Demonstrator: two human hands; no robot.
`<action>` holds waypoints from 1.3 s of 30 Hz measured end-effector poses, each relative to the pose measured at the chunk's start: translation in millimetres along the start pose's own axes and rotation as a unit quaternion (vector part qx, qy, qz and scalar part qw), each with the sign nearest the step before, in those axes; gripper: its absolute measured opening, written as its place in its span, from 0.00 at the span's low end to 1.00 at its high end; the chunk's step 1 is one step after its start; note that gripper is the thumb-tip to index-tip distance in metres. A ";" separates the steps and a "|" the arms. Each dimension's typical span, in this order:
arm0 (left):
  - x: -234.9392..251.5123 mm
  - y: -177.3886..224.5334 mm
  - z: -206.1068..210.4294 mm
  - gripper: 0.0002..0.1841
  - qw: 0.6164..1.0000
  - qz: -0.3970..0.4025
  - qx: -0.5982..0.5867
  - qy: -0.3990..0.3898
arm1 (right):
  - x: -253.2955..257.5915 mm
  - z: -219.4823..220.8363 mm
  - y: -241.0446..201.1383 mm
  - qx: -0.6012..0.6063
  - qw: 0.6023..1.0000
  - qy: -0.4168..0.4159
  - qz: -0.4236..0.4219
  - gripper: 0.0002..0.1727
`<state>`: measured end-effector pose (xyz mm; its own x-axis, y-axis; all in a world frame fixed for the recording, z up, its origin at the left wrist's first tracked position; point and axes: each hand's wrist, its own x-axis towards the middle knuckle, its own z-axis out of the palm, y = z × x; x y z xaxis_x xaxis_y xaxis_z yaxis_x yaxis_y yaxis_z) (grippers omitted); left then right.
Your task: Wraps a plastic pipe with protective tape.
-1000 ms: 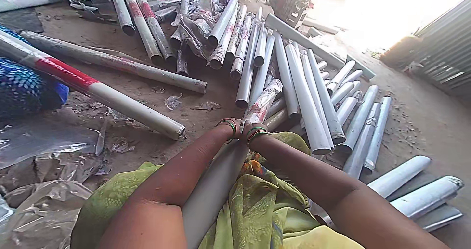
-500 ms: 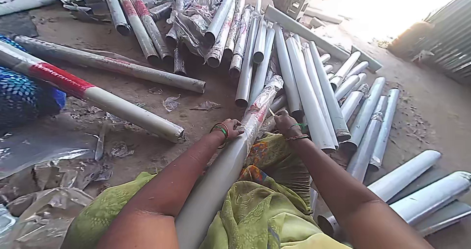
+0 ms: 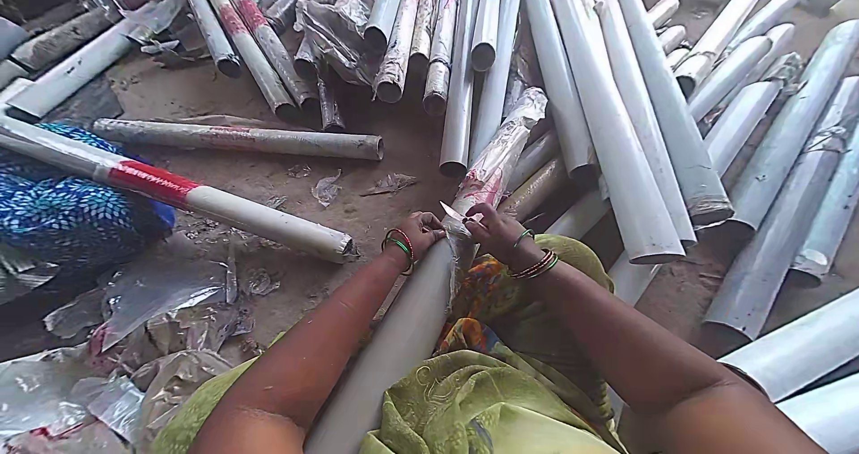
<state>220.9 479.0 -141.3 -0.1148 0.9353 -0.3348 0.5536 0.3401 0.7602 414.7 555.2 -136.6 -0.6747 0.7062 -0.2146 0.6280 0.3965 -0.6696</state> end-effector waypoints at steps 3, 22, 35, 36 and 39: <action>4.0 14.8 -2.2 0.13 0.992 -0.014 0.125 -0.010 | -2.1 0.0 7.6 0.010 1.000 0.011 -0.021 0.22; 54.2 -60.3 15.1 0.20 0.950 -0.254 -0.165 0.076 | -5.3 -1.5 8.6 0.029 0.999 0.035 -0.004 0.21; 35.3 -43.0 -18.1 0.24 0.906 -0.124 -0.392 0.102 | -1.3 5.9 14.7 0.036 0.998 0.056 -0.009 0.20; 34.6 -41.2 -19.0 0.24 0.929 -0.095 -0.352 0.062 | -1.0 6.1 15.6 0.035 0.998 0.059 -0.010 0.20; 37.5 -40.9 -7.2 0.23 0.970 -0.019 -0.239 -0.025 | -0.7 5.4 13.6 0.033 0.998 0.051 -0.002 0.20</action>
<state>187.9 500.9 -181.0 -0.0810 0.9195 -0.3846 0.1022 0.3915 0.9145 421.5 557.0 -149.4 -0.6318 0.7622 -0.1414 0.5970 0.3620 -0.7160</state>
